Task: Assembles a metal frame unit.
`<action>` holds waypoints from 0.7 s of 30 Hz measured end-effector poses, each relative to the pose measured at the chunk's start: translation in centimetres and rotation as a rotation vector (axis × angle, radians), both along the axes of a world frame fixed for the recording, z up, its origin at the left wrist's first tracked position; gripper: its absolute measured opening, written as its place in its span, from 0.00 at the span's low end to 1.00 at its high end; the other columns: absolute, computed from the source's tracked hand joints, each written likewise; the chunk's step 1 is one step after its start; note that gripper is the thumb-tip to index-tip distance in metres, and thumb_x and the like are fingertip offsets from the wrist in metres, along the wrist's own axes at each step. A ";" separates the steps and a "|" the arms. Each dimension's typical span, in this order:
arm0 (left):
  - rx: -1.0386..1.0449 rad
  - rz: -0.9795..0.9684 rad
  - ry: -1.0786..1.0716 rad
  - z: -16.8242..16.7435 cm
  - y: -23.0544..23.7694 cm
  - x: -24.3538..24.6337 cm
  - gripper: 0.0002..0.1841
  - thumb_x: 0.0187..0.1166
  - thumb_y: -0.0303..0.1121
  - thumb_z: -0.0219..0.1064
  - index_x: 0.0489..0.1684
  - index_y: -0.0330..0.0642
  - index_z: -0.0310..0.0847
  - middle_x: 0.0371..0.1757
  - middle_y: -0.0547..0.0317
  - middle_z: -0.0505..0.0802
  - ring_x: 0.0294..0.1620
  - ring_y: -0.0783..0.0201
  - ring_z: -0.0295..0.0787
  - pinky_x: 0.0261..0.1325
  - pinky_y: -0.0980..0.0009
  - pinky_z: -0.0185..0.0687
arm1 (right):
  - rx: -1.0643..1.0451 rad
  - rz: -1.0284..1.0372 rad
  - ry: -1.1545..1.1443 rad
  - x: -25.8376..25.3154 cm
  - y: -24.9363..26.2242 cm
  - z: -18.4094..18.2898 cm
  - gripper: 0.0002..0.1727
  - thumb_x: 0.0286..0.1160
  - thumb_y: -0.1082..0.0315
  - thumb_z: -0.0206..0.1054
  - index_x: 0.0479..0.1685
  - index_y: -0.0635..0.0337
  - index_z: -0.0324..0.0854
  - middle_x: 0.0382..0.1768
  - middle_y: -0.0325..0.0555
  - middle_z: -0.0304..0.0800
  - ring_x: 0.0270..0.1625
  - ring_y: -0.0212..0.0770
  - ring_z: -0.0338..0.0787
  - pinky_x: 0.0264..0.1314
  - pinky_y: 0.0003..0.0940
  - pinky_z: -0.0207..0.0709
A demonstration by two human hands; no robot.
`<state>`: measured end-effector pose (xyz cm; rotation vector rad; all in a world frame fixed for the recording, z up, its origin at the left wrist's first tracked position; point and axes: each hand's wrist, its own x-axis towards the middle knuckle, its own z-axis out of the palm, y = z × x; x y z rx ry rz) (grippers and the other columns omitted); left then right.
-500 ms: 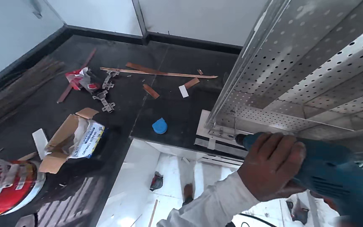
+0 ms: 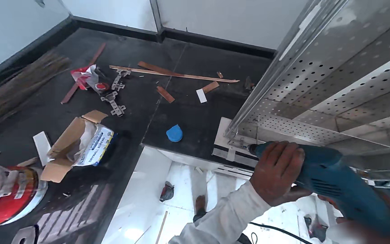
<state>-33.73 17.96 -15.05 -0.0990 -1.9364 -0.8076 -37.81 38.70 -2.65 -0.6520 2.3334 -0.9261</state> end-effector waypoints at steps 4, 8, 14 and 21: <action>0.065 0.021 -0.080 0.4 0.2 0.3 0.42 0.52 0.46 0.87 0.63 0.23 0.80 0.67 0.31 0.88 0.71 0.38 0.85 0.78 0.50 0.75 | 0.082 0.028 0.066 -1.1 -1.1 1.4 0.43 0.61 0.57 0.79 0.78 0.70 0.70 0.51 0.54 0.92 0.40 0.38 0.94 0.42 0.40 0.91; 0.190 -0.081 -0.181 1.8 -1.7 1.5 0.41 0.60 0.46 0.84 0.71 0.24 0.77 0.74 0.33 0.84 0.76 0.41 0.81 0.77 0.49 0.77 | 0.128 0.116 0.226 -2.8 -3.8 3.4 0.38 0.52 0.58 0.79 0.73 0.55 0.79 0.40 0.43 0.93 0.35 0.34 0.92 0.37 0.37 0.87; 0.152 -0.148 -0.032 7.8 -5.6 0.6 0.32 0.85 0.53 0.62 0.63 0.25 0.79 0.70 0.35 0.87 0.72 0.54 0.85 0.74 0.60 0.80 | 0.188 0.338 0.201 -5.2 -8.0 6.5 0.33 0.61 0.62 0.82 0.73 0.43 0.80 0.35 0.34 0.92 0.33 0.29 0.89 0.35 0.34 0.84; 0.449 -0.278 -0.334 10.2 -7.5 -5.3 0.12 0.87 0.27 0.55 0.47 0.32 0.86 0.35 0.56 0.95 0.35 0.72 0.90 0.44 0.70 0.86 | 0.132 0.277 -0.212 -7.1 -10.0 8.1 0.39 0.67 0.76 0.77 0.82 0.45 0.70 0.48 0.47 0.90 0.30 0.38 0.90 0.32 0.32 0.87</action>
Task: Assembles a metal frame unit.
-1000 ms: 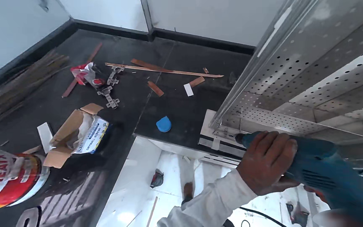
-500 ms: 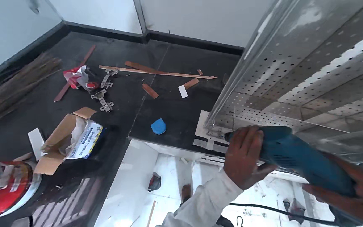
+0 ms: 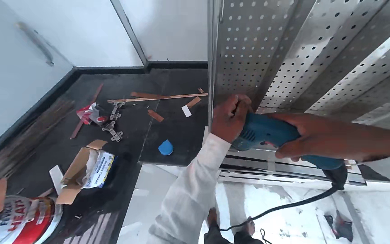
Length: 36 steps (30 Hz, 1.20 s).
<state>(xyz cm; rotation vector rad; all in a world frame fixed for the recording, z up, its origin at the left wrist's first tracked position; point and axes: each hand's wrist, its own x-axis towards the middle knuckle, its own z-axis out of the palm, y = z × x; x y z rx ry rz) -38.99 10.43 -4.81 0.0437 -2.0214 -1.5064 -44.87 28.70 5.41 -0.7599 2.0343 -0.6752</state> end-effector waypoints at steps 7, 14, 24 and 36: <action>0.141 -0.013 0.051 -0.7 0.3 -0.8 0.11 0.85 0.24 0.54 0.49 0.30 0.83 0.32 0.58 0.94 0.32 0.73 0.90 0.41 0.72 0.88 | -0.002 -0.041 0.001 -0.2 0.0 -0.5 0.35 0.70 0.74 0.75 0.80 0.43 0.71 0.40 0.46 0.91 0.25 0.39 0.89 0.24 0.31 0.85; 0.154 -0.037 0.077 -1.0 -0.2 -0.7 0.11 0.84 0.24 0.52 0.47 0.31 0.82 0.32 0.59 0.94 0.32 0.73 0.90 0.40 0.72 0.88 | 0.035 -0.028 0.039 0.5 -0.5 -0.7 0.33 0.71 0.68 0.75 0.78 0.41 0.70 0.36 0.43 0.89 0.23 0.37 0.88 0.23 0.32 0.85; 0.146 -0.065 0.041 -0.3 -0.4 -0.5 0.12 0.85 0.25 0.50 0.46 0.32 0.82 0.32 0.58 0.94 0.33 0.72 0.91 0.42 0.71 0.88 | 0.020 -0.089 0.013 1.3 -0.6 -0.4 0.32 0.71 0.69 0.75 0.76 0.43 0.71 0.38 0.42 0.90 0.23 0.37 0.88 0.23 0.31 0.85; 0.149 -0.072 0.020 0.2 -0.6 0.1 0.13 0.86 0.27 0.50 0.47 0.32 0.82 0.33 0.57 0.94 0.34 0.71 0.90 0.43 0.69 0.88 | 0.004 -0.126 0.034 2.7 -0.9 0.0 0.32 0.73 0.69 0.75 0.78 0.45 0.69 0.39 0.45 0.90 0.25 0.39 0.88 0.24 0.32 0.85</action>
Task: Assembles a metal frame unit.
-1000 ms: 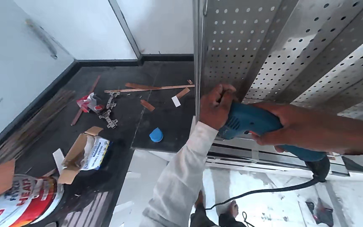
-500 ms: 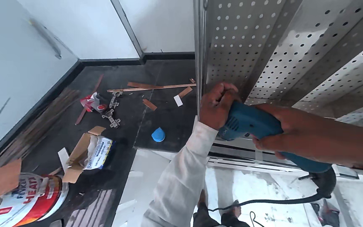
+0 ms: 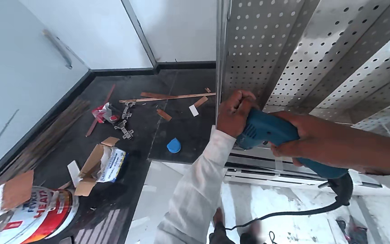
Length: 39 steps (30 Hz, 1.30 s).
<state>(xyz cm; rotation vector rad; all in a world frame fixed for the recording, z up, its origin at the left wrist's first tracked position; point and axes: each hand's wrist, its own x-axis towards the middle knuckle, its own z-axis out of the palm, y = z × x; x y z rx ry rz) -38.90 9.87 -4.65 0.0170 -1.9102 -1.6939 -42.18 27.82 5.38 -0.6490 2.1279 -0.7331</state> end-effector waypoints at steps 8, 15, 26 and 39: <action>0.009 -0.023 -0.065 0.5 0.2 0.6 0.14 0.88 0.28 0.50 0.50 0.30 0.82 0.35 0.56 0.93 0.36 0.70 0.89 0.46 0.69 0.86 | -0.019 -0.060 -0.003 1.2 0.1 0.1 0.33 0.74 0.71 0.74 0.80 0.46 0.70 0.41 0.47 0.89 0.26 0.40 0.88 0.25 0.32 0.84; 0.091 -0.004 -0.012 0.7 0.5 0.7 0.11 0.86 0.24 0.52 0.47 0.30 0.82 0.30 0.59 0.93 0.31 0.74 0.87 0.41 0.74 0.86 | -0.009 -0.053 0.046 1.8 -0.1 0.2 0.32 0.75 0.71 0.74 0.80 0.48 0.70 0.41 0.48 0.89 0.27 0.40 0.89 0.27 0.34 0.86; 0.084 -0.019 0.101 0.3 0.6 -0.5 0.11 0.82 0.21 0.53 0.46 0.28 0.82 0.29 0.60 0.93 0.30 0.75 0.88 0.40 0.75 0.87 | 0.012 -0.015 0.217 1.4 0.3 -0.4 0.35 0.73 0.66 0.75 0.82 0.46 0.70 0.36 0.46 0.90 0.25 0.40 0.88 0.28 0.38 0.86; 0.046 -0.007 0.113 -0.8 0.4 -1.4 0.11 0.79 0.21 0.52 0.46 0.28 0.82 0.28 0.60 0.92 0.29 0.73 0.89 0.39 0.72 0.88 | -0.006 0.003 0.182 0.1 0.4 -1.3 0.36 0.73 0.67 0.75 0.83 0.44 0.70 0.36 0.46 0.90 0.25 0.39 0.89 0.27 0.37 0.85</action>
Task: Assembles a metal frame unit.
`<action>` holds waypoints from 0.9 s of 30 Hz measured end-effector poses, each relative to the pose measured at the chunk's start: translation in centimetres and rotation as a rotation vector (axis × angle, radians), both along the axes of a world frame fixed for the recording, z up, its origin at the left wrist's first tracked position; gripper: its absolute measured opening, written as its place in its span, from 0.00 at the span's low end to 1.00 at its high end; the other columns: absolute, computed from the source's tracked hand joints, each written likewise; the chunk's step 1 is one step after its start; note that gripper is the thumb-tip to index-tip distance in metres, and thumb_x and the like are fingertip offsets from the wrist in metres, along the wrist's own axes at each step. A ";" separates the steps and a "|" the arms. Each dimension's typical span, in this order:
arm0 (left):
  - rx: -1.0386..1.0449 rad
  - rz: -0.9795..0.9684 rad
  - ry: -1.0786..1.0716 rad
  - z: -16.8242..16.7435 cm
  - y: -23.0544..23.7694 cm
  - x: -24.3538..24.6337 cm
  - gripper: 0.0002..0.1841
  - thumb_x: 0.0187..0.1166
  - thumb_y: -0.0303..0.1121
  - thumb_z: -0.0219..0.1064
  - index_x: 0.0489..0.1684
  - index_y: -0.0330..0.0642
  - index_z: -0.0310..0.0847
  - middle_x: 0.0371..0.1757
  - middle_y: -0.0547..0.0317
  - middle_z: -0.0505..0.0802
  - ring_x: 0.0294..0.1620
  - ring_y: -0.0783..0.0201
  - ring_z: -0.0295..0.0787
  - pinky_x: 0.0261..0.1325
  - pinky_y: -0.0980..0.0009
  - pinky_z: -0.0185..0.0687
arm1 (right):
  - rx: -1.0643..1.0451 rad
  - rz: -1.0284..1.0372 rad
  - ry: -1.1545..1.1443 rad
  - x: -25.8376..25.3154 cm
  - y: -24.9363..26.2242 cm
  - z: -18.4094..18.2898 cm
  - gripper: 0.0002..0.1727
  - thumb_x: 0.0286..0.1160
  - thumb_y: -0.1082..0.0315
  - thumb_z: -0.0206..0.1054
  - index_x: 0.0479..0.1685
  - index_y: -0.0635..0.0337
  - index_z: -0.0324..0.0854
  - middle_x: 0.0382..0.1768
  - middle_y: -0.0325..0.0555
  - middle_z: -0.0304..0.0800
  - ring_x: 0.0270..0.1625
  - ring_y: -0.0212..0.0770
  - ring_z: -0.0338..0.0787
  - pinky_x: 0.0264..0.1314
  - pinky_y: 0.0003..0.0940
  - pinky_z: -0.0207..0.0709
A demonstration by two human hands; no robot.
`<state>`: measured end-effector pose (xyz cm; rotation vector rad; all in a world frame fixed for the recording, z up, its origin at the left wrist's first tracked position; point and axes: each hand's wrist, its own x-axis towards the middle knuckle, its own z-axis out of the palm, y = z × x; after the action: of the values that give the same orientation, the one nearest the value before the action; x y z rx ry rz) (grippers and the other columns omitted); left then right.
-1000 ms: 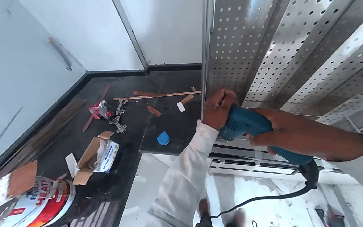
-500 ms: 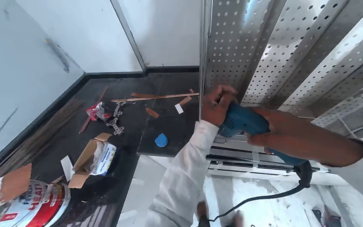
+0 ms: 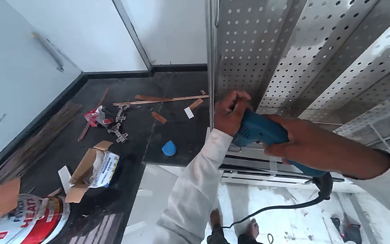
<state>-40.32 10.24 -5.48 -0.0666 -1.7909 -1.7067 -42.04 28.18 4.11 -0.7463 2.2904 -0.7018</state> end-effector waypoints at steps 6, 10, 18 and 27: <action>-0.005 0.015 -0.033 0.2 0.1 0.1 0.11 0.80 0.21 0.52 0.46 0.29 0.82 0.27 0.61 0.92 0.28 0.75 0.88 0.38 0.74 0.87 | 0.023 0.018 -0.004 -0.5 0.0 -0.1 0.36 0.72 0.66 0.76 0.83 0.42 0.70 0.37 0.44 0.91 0.27 0.39 0.90 0.29 0.38 0.86; -0.019 0.064 -0.047 -0.1 0.1 0.4 0.11 0.80 0.22 0.53 0.45 0.31 0.83 0.28 0.61 0.92 0.29 0.75 0.88 0.38 0.74 0.87 | 0.037 0.053 0.019 -0.6 -0.1 -0.3 0.38 0.70 0.65 0.76 0.84 0.44 0.68 0.34 0.42 0.90 0.26 0.37 0.89 0.29 0.37 0.85; -0.054 0.079 -0.073 -0.1 -0.1 0.5 0.11 0.82 0.24 0.52 0.46 0.31 0.82 0.29 0.60 0.92 0.30 0.73 0.88 0.38 0.72 0.86 | 0.045 0.041 0.000 -0.7 -0.2 -0.6 0.37 0.68 0.63 0.76 0.81 0.39 0.69 0.33 0.42 0.88 0.24 0.38 0.88 0.26 0.38 0.85; -0.067 0.068 -0.119 0.6 -0.1 0.1 0.11 0.83 0.25 0.53 0.46 0.32 0.82 0.30 0.59 0.93 0.30 0.72 0.88 0.38 0.71 0.86 | 0.040 0.024 -0.024 -1.2 -0.1 -0.2 0.35 0.65 0.61 0.76 0.78 0.38 0.71 0.34 0.38 0.90 0.25 0.36 0.89 0.25 0.36 0.87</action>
<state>-40.26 10.15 -4.85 0.0682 -1.9158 -1.6326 -43.24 28.11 3.87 -0.7416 2.2630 -0.6482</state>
